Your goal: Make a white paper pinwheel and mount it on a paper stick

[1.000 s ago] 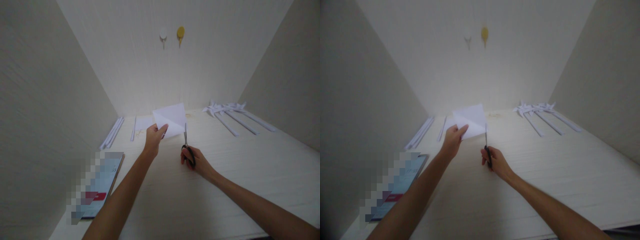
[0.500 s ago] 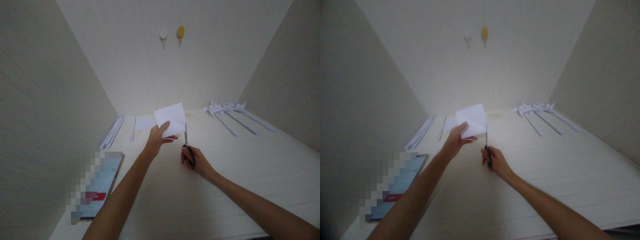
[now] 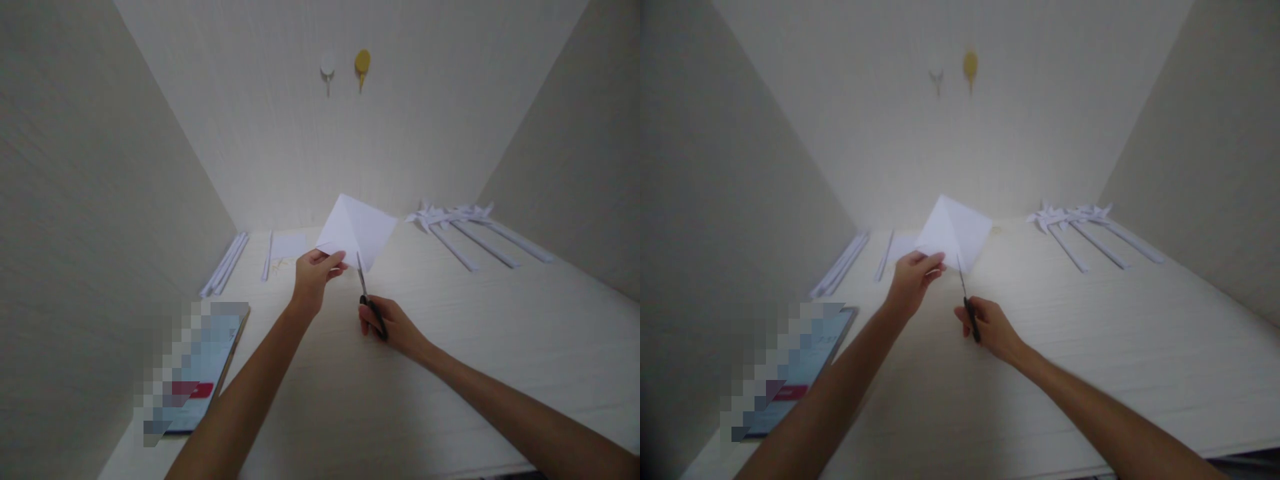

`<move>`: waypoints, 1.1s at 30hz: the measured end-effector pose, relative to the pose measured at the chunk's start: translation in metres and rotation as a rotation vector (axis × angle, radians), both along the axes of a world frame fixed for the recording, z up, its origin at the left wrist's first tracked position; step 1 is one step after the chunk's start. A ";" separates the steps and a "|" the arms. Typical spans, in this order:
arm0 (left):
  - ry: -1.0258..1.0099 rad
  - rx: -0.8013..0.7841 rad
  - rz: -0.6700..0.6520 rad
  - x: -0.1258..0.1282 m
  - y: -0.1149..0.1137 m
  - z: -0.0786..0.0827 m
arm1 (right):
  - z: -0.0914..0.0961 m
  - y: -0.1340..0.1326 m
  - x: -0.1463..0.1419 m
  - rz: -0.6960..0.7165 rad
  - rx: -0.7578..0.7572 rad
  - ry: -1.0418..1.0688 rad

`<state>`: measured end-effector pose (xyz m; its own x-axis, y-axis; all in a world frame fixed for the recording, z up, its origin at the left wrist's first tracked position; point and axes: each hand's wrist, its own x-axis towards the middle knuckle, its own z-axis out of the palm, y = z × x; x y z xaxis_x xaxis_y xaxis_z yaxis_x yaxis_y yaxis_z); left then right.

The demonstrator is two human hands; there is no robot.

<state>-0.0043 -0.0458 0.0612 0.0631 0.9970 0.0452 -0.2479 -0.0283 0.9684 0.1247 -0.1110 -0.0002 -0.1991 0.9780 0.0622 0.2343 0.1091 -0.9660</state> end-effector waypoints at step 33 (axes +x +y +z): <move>0.124 0.096 0.063 0.001 -0.002 0.007 | -0.002 0.000 0.002 0.052 -0.027 0.015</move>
<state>-0.0035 -0.0477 0.0679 0.0116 0.9907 0.1358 -0.1219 -0.1334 0.9835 0.1267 -0.1111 -0.0018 -0.2495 0.9676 0.0389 0.2148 0.0944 -0.9721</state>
